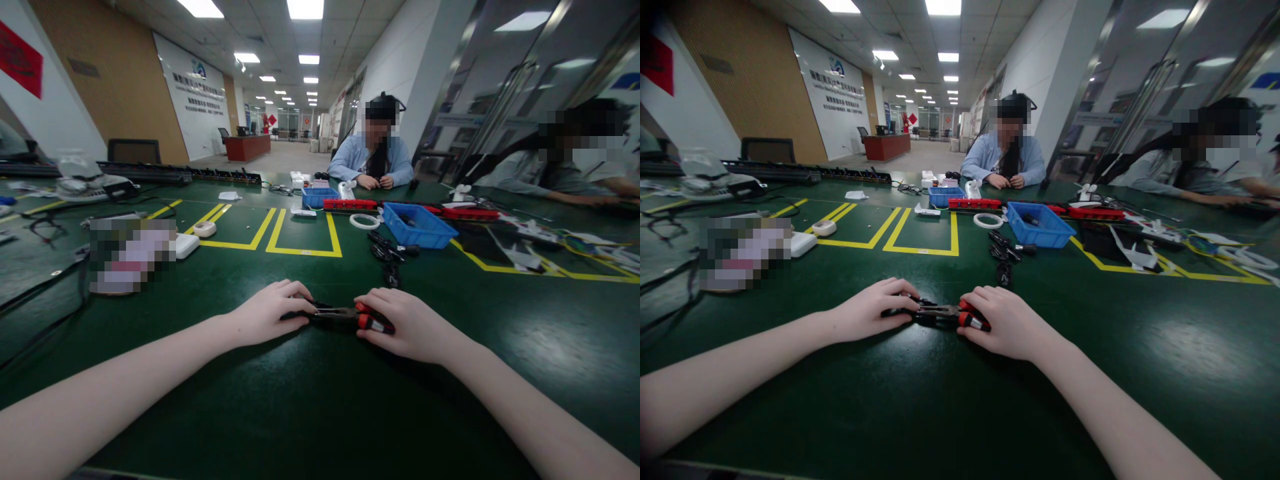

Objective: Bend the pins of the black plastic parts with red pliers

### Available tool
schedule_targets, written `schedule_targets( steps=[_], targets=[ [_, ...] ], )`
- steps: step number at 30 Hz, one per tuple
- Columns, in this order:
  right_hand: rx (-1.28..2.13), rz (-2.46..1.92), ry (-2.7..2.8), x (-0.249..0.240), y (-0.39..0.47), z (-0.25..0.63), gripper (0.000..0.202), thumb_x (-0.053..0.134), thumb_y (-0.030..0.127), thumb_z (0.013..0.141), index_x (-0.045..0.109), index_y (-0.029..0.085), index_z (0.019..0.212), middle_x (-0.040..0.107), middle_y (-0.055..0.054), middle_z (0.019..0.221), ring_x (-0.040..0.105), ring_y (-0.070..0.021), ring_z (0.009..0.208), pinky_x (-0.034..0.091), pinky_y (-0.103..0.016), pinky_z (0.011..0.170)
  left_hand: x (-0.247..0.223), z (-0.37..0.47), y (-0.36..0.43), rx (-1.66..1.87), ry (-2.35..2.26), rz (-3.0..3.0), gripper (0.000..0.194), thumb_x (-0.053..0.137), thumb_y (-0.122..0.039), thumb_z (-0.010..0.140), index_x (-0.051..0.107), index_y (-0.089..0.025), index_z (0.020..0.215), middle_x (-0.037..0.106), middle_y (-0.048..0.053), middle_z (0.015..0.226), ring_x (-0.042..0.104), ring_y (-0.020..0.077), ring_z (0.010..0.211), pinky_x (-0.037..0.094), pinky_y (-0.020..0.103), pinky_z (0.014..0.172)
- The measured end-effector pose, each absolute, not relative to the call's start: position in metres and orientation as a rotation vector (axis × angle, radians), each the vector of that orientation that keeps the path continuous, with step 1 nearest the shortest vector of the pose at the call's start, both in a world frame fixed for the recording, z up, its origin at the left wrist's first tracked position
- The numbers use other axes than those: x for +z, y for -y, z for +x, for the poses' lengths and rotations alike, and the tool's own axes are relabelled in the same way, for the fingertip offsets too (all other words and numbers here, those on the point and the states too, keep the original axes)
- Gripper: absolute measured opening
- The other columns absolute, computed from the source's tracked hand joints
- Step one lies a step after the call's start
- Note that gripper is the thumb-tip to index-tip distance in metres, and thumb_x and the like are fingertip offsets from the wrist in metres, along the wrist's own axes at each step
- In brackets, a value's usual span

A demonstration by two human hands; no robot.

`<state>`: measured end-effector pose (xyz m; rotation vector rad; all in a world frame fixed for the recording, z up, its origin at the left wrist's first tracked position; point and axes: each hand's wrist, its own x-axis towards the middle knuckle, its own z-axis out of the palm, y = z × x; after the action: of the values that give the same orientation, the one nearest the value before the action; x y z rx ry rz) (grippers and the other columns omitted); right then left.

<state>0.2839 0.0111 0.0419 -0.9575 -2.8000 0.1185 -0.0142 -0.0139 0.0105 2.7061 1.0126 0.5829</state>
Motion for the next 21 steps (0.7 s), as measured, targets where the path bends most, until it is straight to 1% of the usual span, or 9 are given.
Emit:
schedule_targets(
  steps=[8, 21],
  targets=[
    [0.138, -0.941, 2.774, 0.0432, -0.0106, 0.2834, 0.038, 0.066, 0.042, 0.085, 0.063, 0.018, 0.115, 0.068, -0.01, 0.103, 0.065, -0.0238, 0.089, 0.051, -0.038, 0.077, 0.0115, -0.0142, 0.0146, 0.576, -1.015, 2.705, 0.022, 0.06, -0.023, 0.093, 0.066, -0.024, 0.115, 0.059, 0.007, 0.122, 0.058, 0.0229, 0.108, 0.049, 0.042, 0.093],
    [0.131, -0.971, 2.77, 0.0426, -0.0094, 0.2833, 0.039, 0.067, 0.041, 0.085, 0.063, 0.018, 0.115, 0.067, -0.01, 0.103, 0.065, -0.0244, 0.089, 0.052, -0.039, 0.077, 0.0101, -0.0147, 0.0136, 0.601, -0.996, 2.697, 0.023, 0.06, -0.023, 0.093, 0.066, -0.024, 0.115, 0.06, 0.007, 0.12, 0.058, 0.0227, 0.106, 0.049, 0.042, 0.093]
  ],
)
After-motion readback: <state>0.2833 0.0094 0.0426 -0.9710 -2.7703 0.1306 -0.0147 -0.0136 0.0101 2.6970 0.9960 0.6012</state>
